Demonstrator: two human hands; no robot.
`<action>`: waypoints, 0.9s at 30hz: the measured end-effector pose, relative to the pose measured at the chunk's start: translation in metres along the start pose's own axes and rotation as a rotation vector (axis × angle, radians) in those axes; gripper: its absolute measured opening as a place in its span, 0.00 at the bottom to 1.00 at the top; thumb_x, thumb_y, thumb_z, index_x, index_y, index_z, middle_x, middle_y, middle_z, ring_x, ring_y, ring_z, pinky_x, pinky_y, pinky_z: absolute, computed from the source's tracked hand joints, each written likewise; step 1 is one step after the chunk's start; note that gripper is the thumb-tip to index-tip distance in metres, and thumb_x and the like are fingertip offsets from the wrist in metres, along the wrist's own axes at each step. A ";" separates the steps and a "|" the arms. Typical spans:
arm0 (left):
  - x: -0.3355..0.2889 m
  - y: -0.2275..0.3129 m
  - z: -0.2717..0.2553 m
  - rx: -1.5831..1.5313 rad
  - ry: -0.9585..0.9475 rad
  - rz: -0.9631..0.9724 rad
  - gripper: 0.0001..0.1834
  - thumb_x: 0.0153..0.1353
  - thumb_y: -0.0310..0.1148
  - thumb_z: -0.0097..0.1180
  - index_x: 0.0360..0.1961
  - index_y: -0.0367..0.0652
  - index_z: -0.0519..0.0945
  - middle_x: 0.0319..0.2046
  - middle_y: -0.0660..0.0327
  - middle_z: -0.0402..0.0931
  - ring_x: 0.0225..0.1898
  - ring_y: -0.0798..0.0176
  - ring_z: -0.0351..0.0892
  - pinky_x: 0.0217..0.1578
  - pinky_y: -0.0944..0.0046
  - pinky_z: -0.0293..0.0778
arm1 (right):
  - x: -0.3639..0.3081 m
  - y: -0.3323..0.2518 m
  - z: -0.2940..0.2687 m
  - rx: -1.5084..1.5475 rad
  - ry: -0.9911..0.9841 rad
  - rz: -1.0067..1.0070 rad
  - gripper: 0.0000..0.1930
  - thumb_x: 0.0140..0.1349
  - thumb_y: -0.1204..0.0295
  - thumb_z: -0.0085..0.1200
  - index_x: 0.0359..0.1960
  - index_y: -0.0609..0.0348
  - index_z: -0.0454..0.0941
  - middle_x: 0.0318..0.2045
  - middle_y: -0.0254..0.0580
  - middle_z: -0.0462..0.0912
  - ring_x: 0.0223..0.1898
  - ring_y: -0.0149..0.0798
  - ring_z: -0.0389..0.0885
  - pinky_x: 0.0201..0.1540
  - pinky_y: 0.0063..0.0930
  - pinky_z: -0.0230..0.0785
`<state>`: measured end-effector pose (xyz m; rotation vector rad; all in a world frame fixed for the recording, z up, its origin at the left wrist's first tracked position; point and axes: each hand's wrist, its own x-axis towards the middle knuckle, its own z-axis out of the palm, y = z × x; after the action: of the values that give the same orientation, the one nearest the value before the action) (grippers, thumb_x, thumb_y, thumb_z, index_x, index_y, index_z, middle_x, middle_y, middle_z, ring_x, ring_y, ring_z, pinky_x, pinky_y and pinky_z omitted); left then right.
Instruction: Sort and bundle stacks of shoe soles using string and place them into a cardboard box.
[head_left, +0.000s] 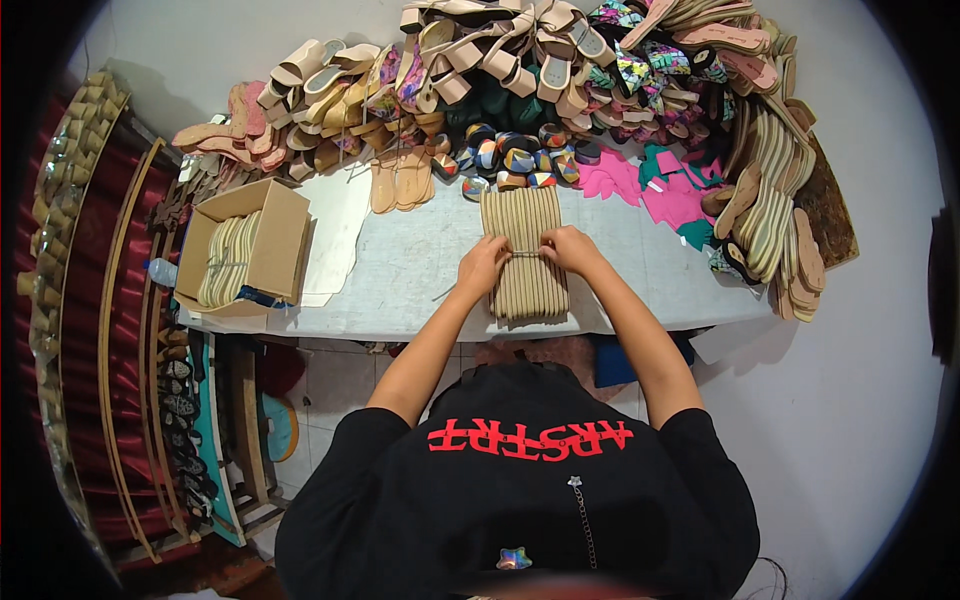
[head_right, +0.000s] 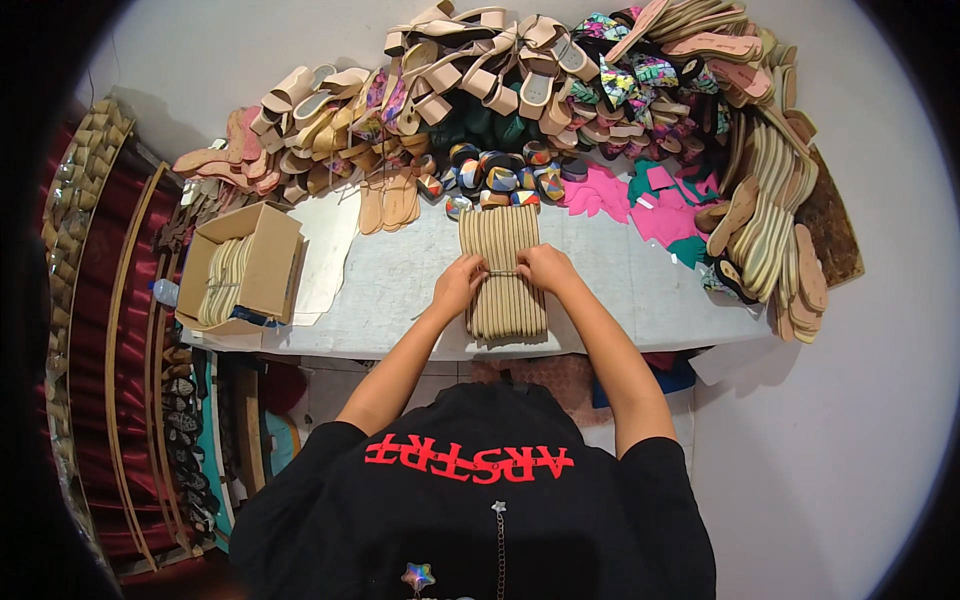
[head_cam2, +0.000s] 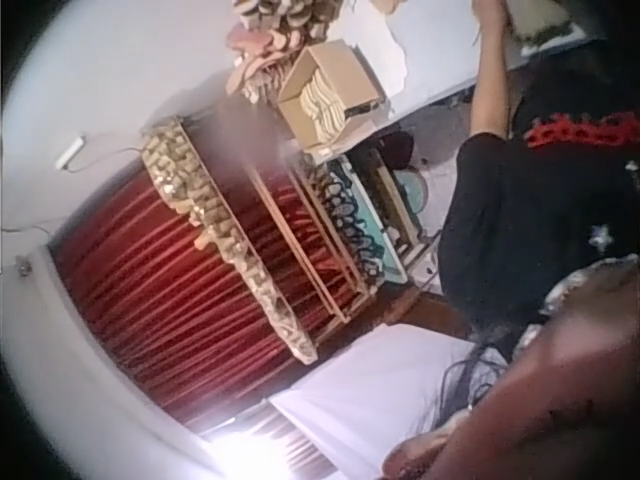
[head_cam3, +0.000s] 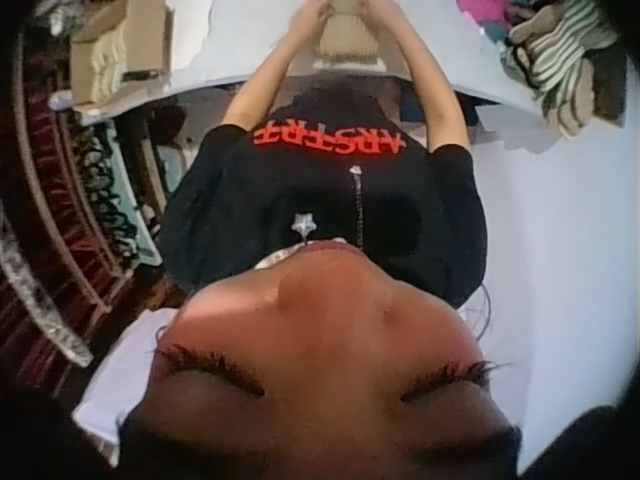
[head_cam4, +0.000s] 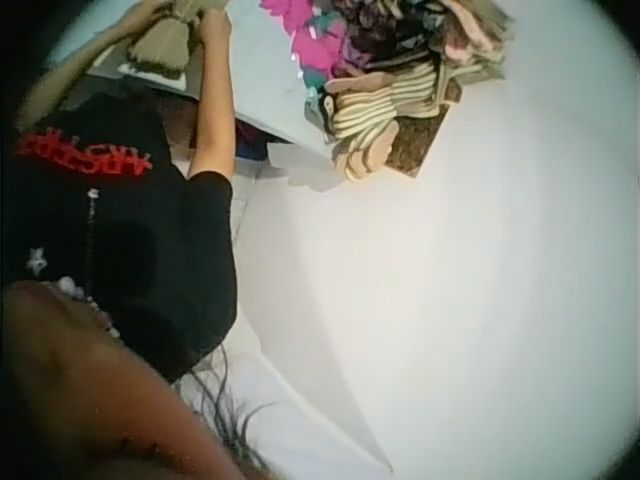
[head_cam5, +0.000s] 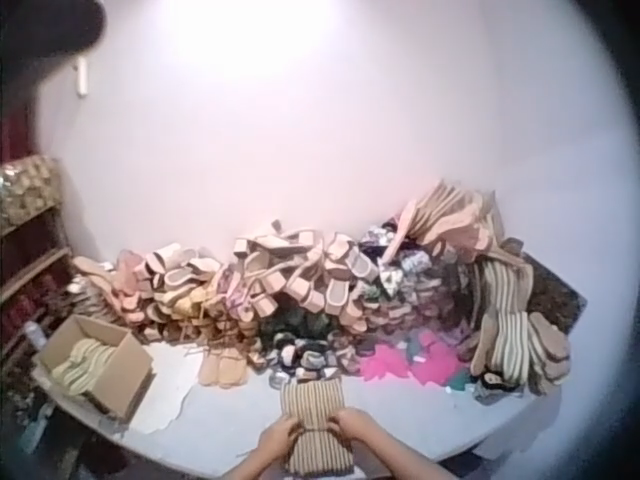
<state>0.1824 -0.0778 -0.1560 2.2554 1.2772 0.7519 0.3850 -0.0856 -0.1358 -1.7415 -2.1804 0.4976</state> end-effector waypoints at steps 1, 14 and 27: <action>-0.001 -0.002 0.001 0.000 0.000 0.000 0.06 0.51 0.33 0.53 0.30 0.46 0.73 0.26 0.58 0.68 0.28 0.54 0.72 0.28 0.59 0.67 | 0.001 0.002 0.000 0.038 -0.015 -0.016 0.09 0.48 0.65 0.54 0.26 0.58 0.77 0.24 0.45 0.79 0.27 0.47 0.77 0.33 0.37 0.69; -0.010 0.004 0.003 -0.124 0.158 -0.086 0.08 0.43 0.33 0.61 0.19 0.40 0.77 0.20 0.60 0.70 0.23 0.58 0.72 0.23 0.62 0.66 | 0.000 0.005 0.016 0.122 0.065 0.093 0.09 0.47 0.68 0.50 0.24 0.63 0.75 0.23 0.56 0.77 0.30 0.55 0.76 0.34 0.43 0.68; 0.009 0.024 -0.016 0.023 -0.120 -0.454 0.13 0.44 0.39 0.61 0.20 0.38 0.79 0.20 0.53 0.75 0.25 0.57 0.75 0.26 0.61 0.69 | -0.009 -0.024 0.006 0.001 0.177 0.188 0.09 0.48 0.70 0.49 0.20 0.66 0.73 0.23 0.59 0.76 0.28 0.57 0.75 0.33 0.45 0.68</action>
<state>0.1910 -0.0800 -0.1267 1.8849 1.6584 0.4296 0.3630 -0.0995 -0.1301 -1.9215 -1.9071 0.3716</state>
